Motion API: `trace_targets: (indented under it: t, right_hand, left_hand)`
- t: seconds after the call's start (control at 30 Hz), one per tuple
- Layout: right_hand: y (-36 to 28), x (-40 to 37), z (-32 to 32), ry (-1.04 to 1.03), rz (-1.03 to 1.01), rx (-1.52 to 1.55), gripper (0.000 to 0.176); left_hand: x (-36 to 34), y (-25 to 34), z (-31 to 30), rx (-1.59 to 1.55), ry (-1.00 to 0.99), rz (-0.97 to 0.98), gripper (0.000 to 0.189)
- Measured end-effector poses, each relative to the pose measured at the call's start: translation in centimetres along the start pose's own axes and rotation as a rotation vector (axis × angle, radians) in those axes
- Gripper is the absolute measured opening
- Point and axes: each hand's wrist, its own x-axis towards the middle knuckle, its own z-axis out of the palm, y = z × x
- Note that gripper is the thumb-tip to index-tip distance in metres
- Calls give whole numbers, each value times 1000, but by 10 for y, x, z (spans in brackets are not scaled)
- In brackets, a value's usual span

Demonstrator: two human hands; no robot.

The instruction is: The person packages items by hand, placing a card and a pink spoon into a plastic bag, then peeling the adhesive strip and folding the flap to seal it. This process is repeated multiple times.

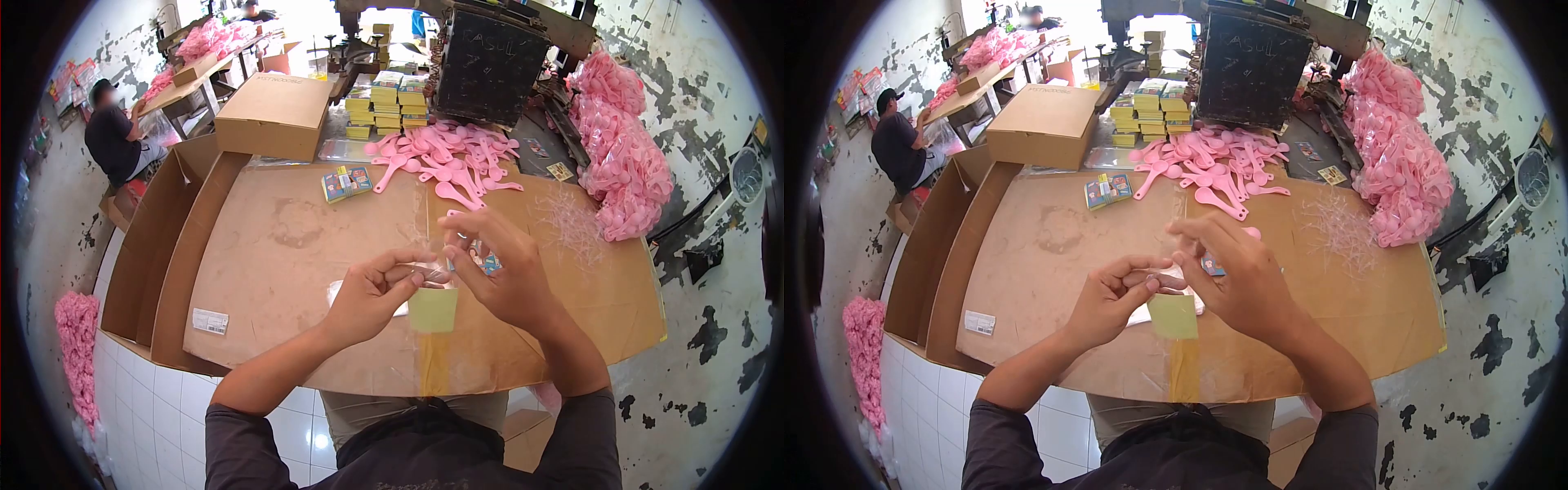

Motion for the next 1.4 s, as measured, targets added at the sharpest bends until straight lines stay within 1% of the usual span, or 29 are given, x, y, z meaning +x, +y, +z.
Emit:
trace_targets:
  t: [0.07,0.1,0.17,0.3,0.4,0.47,0.5,0.57,0.6,0.67,0.73,0.8,0.9,0.97,1.07,1.17,1.2,1.27,1.33,1.4]
  right_hand:
    - [10,-2,12,182,-186,-116,20]
    - [7,-2,11,152,-238,-213,21]
    - [1,-2,9,93,-338,-406,23]
    - [4,0,20,58,-397,-508,25]
    - [8,-3,24,9,-440,-615,25]
    - [12,-5,28,-17,-471,-695,25]
    - [14,-4,28,-31,-429,-663,23]
    - [19,2,26,-56,-339,-600,20]
    - [20,2,23,-33,-271,-492,17]
    - [25,0,11,12,-145,-272,11]
    - [39,-3,-20,-104,250,165,6]
    - [69,-11,-67,-135,484,811,9]
    - [144,-37,-130,36,554,752,13]
    - [184,-53,-152,147,598,706,20]
    - [205,-82,-155,113,410,-161,32]
    - [214,-101,-156,62,165,-1011,45]
    - [203,-96,-149,60,247,-855,43]
    - [154,-68,-115,61,406,-539,38]
    - [114,-52,-80,-105,587,-163,33]
    - [82,-44,-43,-272,452,112,35]
  left_hand:
    - [0,1,2,8,44,1,32]
    - [0,1,2,13,67,2,33]
    - [-2,1,0,171,87,21,37]
    - [-7,-1,1,406,90,92,44]
    - [-7,-4,1,619,88,194,51]
    - [-7,-3,1,729,65,203,50]
    - [-7,-3,2,784,52,206,50]
    - [-6,-4,4,800,41,283,49]
    - [-4,-3,4,809,34,323,49]
    - [-4,8,3,648,13,170,45]
    - [-3,10,-2,473,-2,49,42]
    - [-1,0,-10,287,-13,-40,39]
    - [3,-1,-10,103,26,-43,37]
    - [5,-3,-10,101,53,-58,39]
    - [5,-8,-8,117,76,-42,43]
    - [8,-13,-8,114,65,-2,46]
    - [7,-14,-7,106,57,3,47]
    - [7,-13,-5,48,72,-51,45]
    - [8,-12,-4,39,80,-72,44]
    - [7,-16,-3,72,86,-66,43]
